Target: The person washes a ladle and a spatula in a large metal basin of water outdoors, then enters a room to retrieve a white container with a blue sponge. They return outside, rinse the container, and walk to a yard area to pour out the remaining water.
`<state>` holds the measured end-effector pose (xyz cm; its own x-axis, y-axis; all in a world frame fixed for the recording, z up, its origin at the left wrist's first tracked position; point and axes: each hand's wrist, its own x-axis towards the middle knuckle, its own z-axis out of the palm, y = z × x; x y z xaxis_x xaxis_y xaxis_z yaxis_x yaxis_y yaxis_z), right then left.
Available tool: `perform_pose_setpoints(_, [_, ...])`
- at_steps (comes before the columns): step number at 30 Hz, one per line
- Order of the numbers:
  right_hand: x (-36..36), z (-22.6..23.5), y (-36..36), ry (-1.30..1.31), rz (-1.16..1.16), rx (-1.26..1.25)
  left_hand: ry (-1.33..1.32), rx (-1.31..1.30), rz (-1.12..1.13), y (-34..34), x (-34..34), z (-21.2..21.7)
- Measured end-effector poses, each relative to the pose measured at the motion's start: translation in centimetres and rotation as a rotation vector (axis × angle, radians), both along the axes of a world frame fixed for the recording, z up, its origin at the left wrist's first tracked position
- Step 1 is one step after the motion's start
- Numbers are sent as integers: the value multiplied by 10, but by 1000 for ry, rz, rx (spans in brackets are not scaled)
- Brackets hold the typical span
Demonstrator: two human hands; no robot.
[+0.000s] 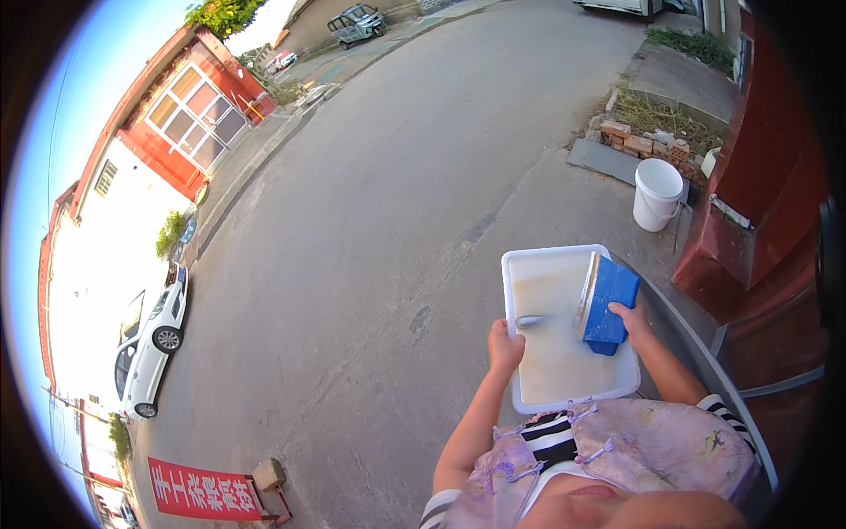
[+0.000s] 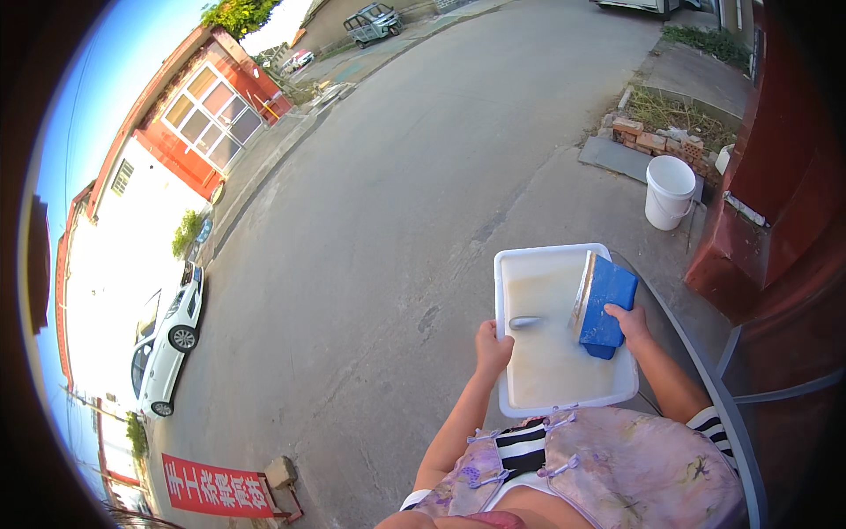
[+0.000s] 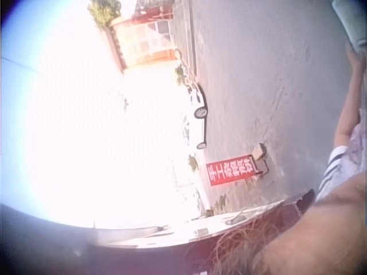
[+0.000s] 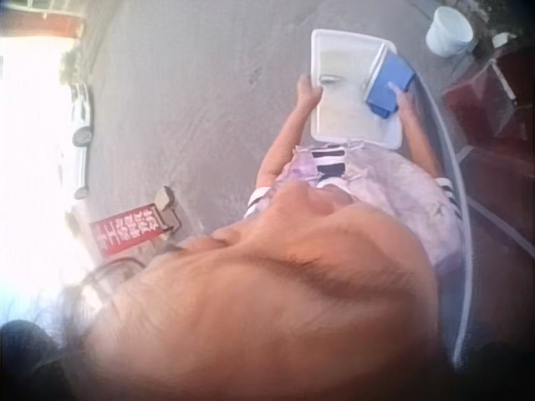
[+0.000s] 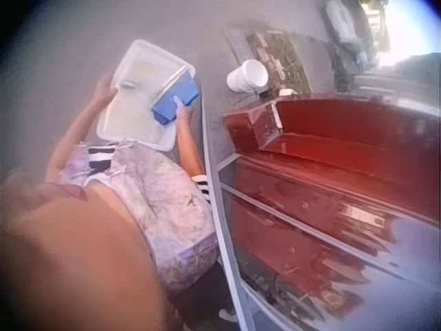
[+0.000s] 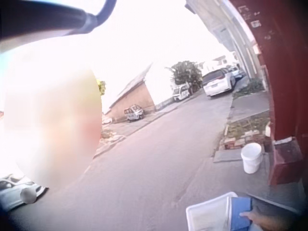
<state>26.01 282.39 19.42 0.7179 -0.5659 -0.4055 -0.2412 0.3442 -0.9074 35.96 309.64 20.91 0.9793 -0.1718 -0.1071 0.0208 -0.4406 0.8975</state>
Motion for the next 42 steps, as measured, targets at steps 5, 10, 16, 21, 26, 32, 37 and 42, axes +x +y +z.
perform_pose_setpoints(5, [127, -14, -37, 39, -95, 37, 15, 31, -37, -53, 154, -7])
perform_pose_setpoints(10, [281, -39, -93, 41, -181, 40, -56, 82, -148, -115, 323, -25])
perform_pose_setpoints(16, [462, -69, -190, 44, -290, 43, -23, 96, -333, -230, 554, -76])
perform_pose_setpoints(21, [610, -69, -301, 67, -384, 34, -11, 44, -338, -350, 698, -79])
perform_pose_setpoints(26, [760, -103, -433, -14, -394, 26, -41, 44, -377, -485, 849, -103])
perform_pose_setpoints(32, [937, -112, -604, -54, -394, 121, 9, 15, -347, -647, 1018, -121])
perform_pose_setpoints(37, [1065, -121, -714, -34, -431, 122, -46, -4, -406, -767, 1157, -138])
perform_pose_setpoints(42, [1181, -141, -848, -94, -542, 219, -23, -54, -473, -921, 1295, -175])
